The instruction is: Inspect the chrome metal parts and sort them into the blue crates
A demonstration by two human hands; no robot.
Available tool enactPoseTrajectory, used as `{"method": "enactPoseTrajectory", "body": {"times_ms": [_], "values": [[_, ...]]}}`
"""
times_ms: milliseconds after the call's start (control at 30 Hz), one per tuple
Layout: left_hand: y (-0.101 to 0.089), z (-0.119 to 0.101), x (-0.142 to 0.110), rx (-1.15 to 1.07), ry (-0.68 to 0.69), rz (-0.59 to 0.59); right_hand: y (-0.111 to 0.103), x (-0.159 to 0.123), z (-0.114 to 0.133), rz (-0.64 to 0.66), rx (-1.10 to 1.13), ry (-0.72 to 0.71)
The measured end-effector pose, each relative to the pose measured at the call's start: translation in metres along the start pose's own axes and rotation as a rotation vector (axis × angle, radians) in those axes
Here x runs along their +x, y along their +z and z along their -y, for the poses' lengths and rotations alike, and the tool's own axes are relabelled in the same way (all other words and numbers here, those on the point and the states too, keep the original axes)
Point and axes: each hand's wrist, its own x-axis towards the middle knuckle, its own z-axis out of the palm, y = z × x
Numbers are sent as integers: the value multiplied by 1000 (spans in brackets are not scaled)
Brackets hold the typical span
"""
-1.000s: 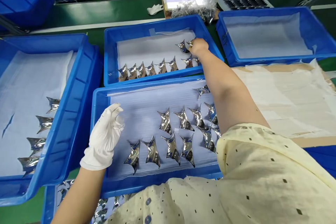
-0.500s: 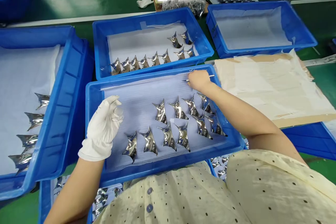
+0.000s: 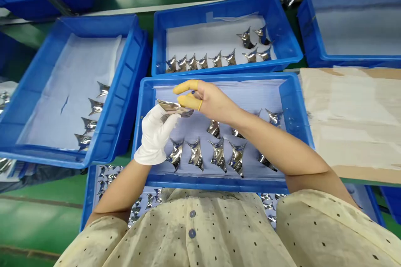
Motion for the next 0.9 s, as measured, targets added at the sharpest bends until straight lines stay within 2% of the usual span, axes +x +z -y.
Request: {"method": "enactPoseTrajectory", "body": {"times_ms": [100, 200, 400, 600, 767, 900], "values": [[-4, 2, -3, -29, -66, -143, 12, 8, -11, -37, 203, 23], [-4, 0, -3, 4, -31, -204, 27, 11, -18, -114, 256, -41], [-3, 2, -4, 211, 114, -234, 45, 14, -23, -206, 306, -37], [-5, 8, -7, 360, 248, -166, 47, 12, -32, -155, 372, 46], [-6, 7, -8, 370, 243, -117, 52, 9, -35, -132, 431, 73], [-6, 6, -7, 440, 441, -187, 53, 8, -31, -125, 437, 46]]}}
